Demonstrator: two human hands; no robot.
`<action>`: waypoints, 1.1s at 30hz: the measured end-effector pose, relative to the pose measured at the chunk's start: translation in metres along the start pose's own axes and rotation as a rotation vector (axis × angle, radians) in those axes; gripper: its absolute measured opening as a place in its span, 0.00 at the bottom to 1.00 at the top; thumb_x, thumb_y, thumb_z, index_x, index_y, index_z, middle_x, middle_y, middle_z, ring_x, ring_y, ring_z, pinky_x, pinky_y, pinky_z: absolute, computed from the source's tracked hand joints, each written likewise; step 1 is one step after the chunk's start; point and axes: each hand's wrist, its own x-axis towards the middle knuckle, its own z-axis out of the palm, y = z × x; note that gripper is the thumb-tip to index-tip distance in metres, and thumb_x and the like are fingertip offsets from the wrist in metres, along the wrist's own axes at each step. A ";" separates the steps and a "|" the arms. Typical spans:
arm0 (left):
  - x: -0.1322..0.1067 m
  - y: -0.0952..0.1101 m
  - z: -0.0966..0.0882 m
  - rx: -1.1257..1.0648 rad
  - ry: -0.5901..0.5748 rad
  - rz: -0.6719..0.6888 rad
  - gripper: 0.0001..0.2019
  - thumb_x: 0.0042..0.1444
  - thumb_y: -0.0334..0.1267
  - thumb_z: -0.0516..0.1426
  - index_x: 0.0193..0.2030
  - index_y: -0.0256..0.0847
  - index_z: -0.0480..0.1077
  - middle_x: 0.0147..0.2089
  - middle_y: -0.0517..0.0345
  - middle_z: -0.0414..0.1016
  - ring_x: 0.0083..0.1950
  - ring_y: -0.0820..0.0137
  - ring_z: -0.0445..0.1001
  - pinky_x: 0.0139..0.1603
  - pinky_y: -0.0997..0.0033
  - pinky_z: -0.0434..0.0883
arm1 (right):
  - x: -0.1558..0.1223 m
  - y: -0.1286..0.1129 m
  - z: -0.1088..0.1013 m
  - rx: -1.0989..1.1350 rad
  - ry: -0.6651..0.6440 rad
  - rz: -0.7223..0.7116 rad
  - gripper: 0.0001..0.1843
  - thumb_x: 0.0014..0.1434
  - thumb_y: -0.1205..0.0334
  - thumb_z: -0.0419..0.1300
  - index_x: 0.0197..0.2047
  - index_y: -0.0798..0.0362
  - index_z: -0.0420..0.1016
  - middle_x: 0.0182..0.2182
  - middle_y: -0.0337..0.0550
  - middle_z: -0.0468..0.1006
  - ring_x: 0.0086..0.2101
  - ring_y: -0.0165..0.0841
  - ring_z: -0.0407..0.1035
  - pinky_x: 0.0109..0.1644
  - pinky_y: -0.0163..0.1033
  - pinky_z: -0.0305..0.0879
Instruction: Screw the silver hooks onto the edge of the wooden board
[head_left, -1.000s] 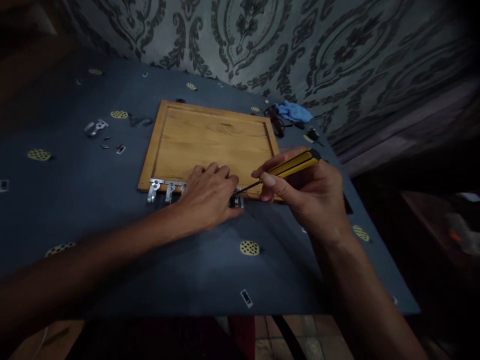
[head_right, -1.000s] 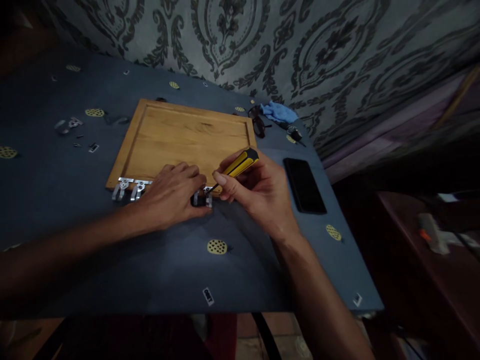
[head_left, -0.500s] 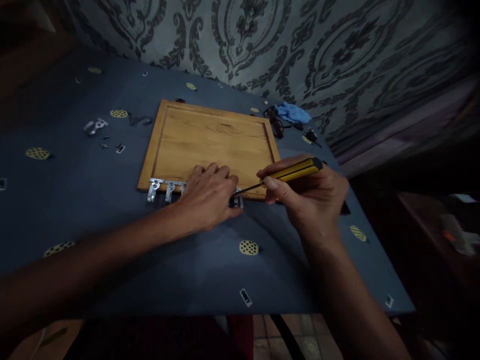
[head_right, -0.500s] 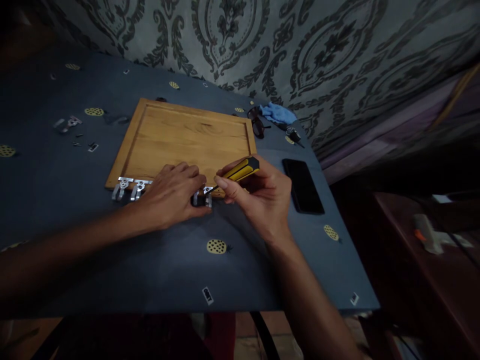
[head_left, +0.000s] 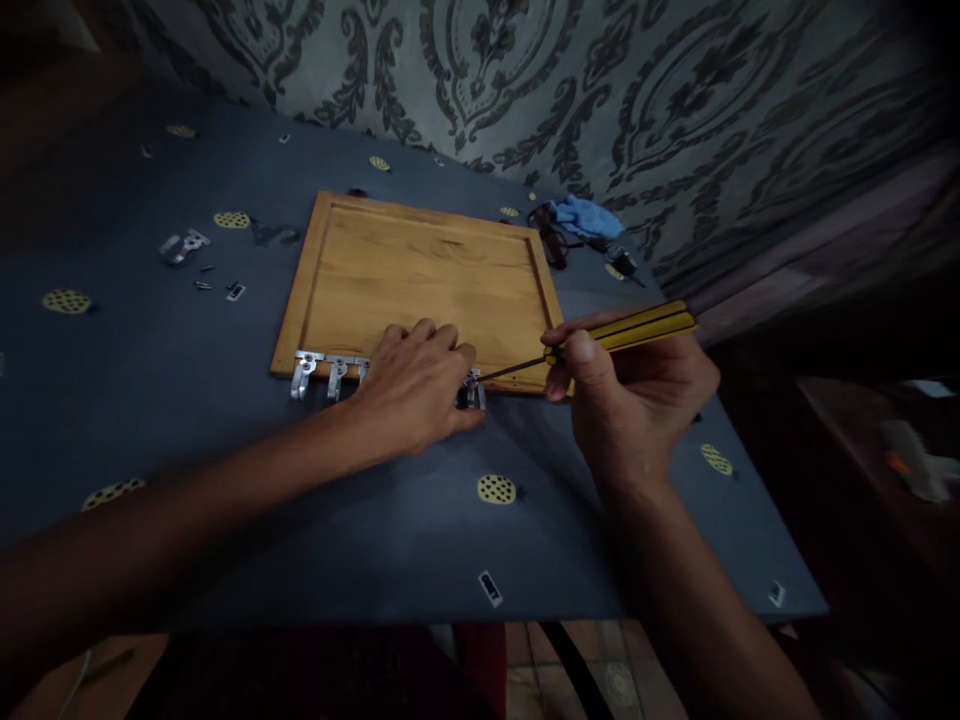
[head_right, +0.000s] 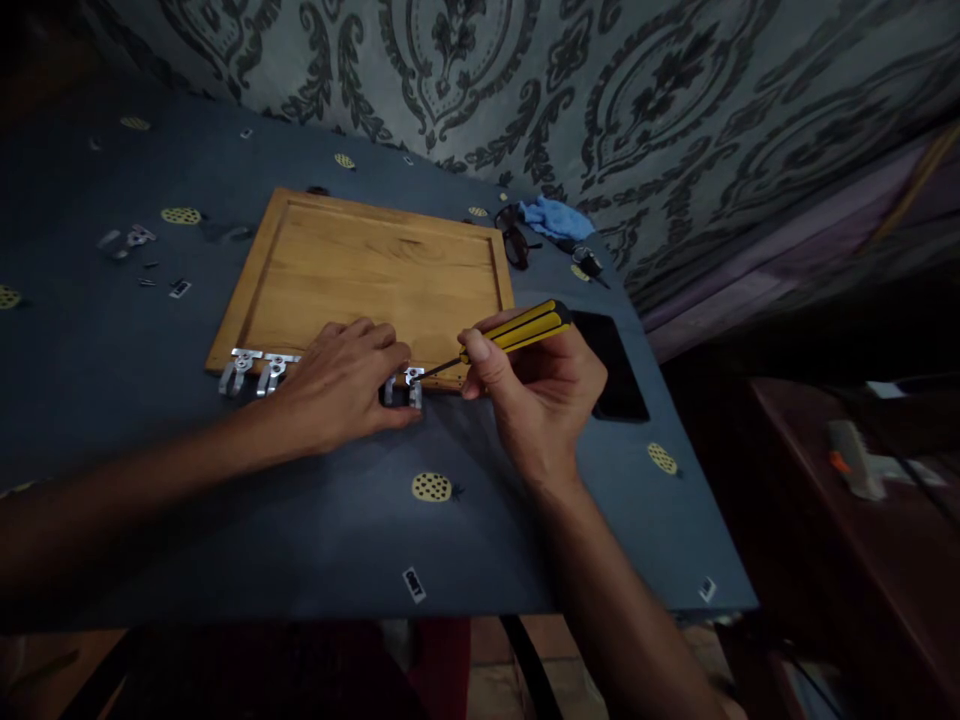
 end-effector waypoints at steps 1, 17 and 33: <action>0.000 0.000 0.000 0.000 -0.006 -0.002 0.20 0.62 0.52 0.62 0.52 0.37 0.75 0.53 0.45 0.75 0.60 0.49 0.69 0.58 0.51 0.66 | 0.000 0.000 0.000 -0.001 -0.001 0.003 0.15 0.53 0.48 0.75 0.30 0.48 0.80 0.29 0.36 0.80 0.16 0.23 0.65 0.18 0.34 0.66; -0.001 0.001 -0.002 0.008 -0.013 -0.007 0.21 0.63 0.52 0.62 0.53 0.36 0.74 0.54 0.45 0.75 0.60 0.50 0.70 0.59 0.51 0.67 | 0.001 -0.015 -0.003 -0.045 -0.225 0.120 0.08 0.56 0.54 0.74 0.37 0.46 0.83 0.32 0.36 0.81 0.21 0.25 0.71 0.25 0.33 0.72; -0.001 0.000 -0.001 0.013 0.005 0.011 0.22 0.64 0.51 0.61 0.55 0.36 0.74 0.57 0.44 0.75 0.63 0.49 0.69 0.60 0.49 0.67 | 0.016 -0.018 0.003 -0.023 -0.263 0.195 0.19 0.48 0.48 0.78 0.30 0.51 0.78 0.26 0.35 0.79 0.18 0.24 0.67 0.20 0.32 0.70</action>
